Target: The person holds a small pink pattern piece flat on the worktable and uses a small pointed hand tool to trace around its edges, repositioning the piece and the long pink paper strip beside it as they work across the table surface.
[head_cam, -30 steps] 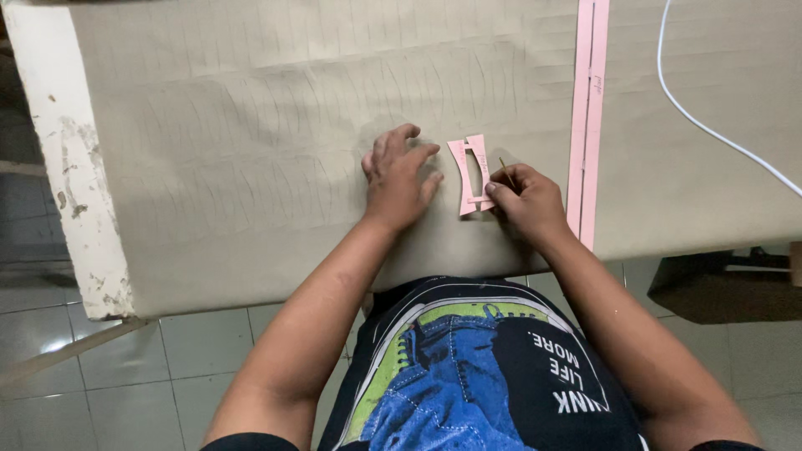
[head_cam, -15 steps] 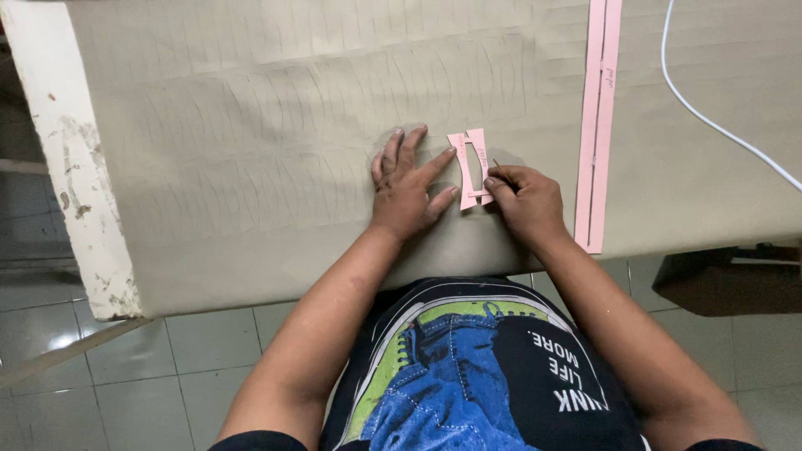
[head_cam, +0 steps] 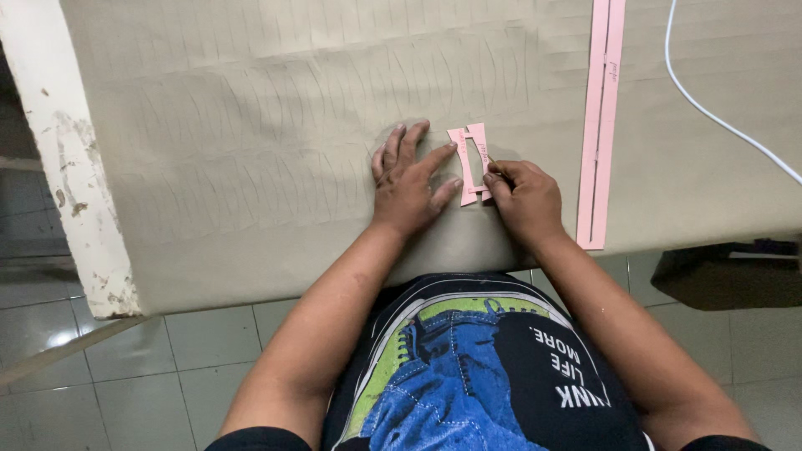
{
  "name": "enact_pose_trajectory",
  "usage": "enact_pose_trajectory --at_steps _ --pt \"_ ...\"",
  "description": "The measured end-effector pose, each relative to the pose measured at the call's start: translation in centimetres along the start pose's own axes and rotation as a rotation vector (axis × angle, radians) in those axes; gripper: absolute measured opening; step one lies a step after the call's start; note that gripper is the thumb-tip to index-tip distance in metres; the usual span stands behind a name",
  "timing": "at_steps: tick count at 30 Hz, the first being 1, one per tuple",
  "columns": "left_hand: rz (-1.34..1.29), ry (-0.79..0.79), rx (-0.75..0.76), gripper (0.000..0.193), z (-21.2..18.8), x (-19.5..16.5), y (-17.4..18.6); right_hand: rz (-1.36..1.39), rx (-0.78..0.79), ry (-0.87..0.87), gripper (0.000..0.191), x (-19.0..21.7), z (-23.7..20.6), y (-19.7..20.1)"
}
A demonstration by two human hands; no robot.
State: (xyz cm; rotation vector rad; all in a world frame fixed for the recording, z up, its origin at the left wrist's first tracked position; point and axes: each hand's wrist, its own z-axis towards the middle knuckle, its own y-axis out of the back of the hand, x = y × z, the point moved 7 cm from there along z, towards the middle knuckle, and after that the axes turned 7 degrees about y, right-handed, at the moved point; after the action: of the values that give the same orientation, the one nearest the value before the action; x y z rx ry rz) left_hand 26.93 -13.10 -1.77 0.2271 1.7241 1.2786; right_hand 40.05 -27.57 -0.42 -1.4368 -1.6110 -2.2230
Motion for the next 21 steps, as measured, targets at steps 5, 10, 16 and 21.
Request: enact_pose_trajectory --at_steps 5,10,16,21 --pt "-0.041 0.041 0.028 0.053 0.3 -0.1 0.3 -0.077 -0.029 0.11 0.017 0.6 -0.2 -0.1" --pt "-0.043 0.025 0.003 0.055 0.2 -0.2 0.4 -0.128 -0.03 0.114 0.015 0.6 -0.4 -0.3" --pt "0.03 -0.031 0.043 0.05 0.1 -0.7 -0.5 -0.212 -0.023 0.105 0.016 1.3 -0.6 -0.4" --pt "0.111 -0.147 -0.004 0.038 -0.6 -1.4 -1.2 -0.2 0.107 0.112 0.03 1.6 -1.0 0.4"
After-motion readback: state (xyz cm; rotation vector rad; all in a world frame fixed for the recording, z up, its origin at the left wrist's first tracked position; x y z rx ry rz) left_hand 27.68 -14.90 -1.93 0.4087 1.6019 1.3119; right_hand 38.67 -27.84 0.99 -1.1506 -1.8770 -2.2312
